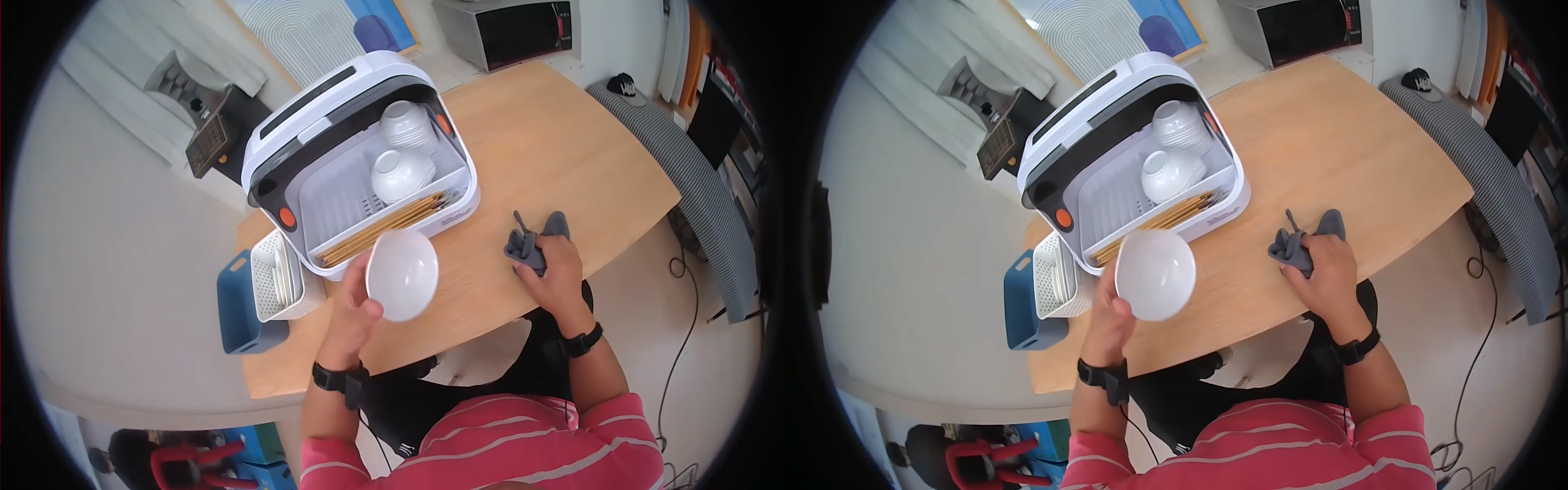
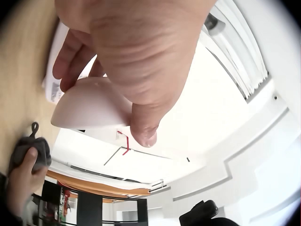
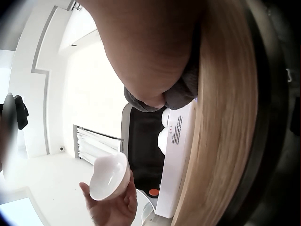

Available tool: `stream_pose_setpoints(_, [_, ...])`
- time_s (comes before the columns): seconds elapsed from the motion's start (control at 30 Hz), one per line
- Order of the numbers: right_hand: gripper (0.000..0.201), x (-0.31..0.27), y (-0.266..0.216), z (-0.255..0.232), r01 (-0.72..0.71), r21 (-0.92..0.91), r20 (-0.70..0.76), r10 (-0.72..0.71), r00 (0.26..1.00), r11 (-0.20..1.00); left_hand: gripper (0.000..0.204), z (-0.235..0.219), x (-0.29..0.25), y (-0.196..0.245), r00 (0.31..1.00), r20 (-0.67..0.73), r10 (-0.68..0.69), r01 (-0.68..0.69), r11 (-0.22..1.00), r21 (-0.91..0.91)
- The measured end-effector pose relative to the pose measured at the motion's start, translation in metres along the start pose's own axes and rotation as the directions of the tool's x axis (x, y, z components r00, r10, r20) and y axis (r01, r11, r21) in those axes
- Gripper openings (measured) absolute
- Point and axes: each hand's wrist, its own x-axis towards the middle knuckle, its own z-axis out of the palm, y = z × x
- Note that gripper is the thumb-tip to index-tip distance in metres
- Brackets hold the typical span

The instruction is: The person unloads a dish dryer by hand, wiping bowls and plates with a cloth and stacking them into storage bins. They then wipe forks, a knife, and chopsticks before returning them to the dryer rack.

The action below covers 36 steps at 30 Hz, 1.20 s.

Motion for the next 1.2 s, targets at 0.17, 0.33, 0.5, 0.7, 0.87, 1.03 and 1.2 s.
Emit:
stream_pose_setpoints(0.17, [0.039,0.000,0.004,-0.005,0.080,0.049,-0.012,-0.079,0.997,0.996,0.097,0.014,0.091,0.060,0.979,0.046,0.201,-0.163,0.614,0.773])
stream_pose_setpoints(0.33, [0.039,0.000,0.009,-0.007,0.075,0.087,-0.025,-0.073,0.997,0.993,0.081,0.027,0.149,0.054,0.922,0.239,0.304,-0.180,-0.209,0.961])
stream_pose_setpoints(0.5, [0.038,0.001,0.013,-0.009,0.106,0.141,-0.022,-0.104,0.994,0.984,0.081,0.026,0.174,0.034,0.940,0.252,0.230,-0.184,-0.277,0.943])
stream_pose_setpoints(0.7, [0.038,0.002,0.015,-0.009,0.108,0.153,0.006,-0.111,0.994,0.982,0.084,0.029,0.181,0.031,0.949,0.254,0.186,-0.189,-0.309,0.932])
stream_pose_setpoints(0.87, [0.038,0.003,0.013,-0.009,0.098,0.174,0.002,-0.100,0.995,0.980,0.081,0.039,0.168,0.033,0.946,0.228,0.230,-0.147,-0.324,0.935])
stream_pose_setpoints(1.03, [0.036,0.003,0.011,-0.007,0.053,0.163,0.031,-0.059,0.998,0.985,0.052,0.031,0.106,0.009,0.817,0.255,0.517,-0.367,0.124,0.922])
stream_pose_setpoints(1.2, [0.040,0.002,0.008,-0.004,0.064,0.137,0.094,-0.077,0.993,0.989,0.017,0.015,-0.019,-0.047,0.970,-0.163,0.181,-0.049,0.801,0.597])
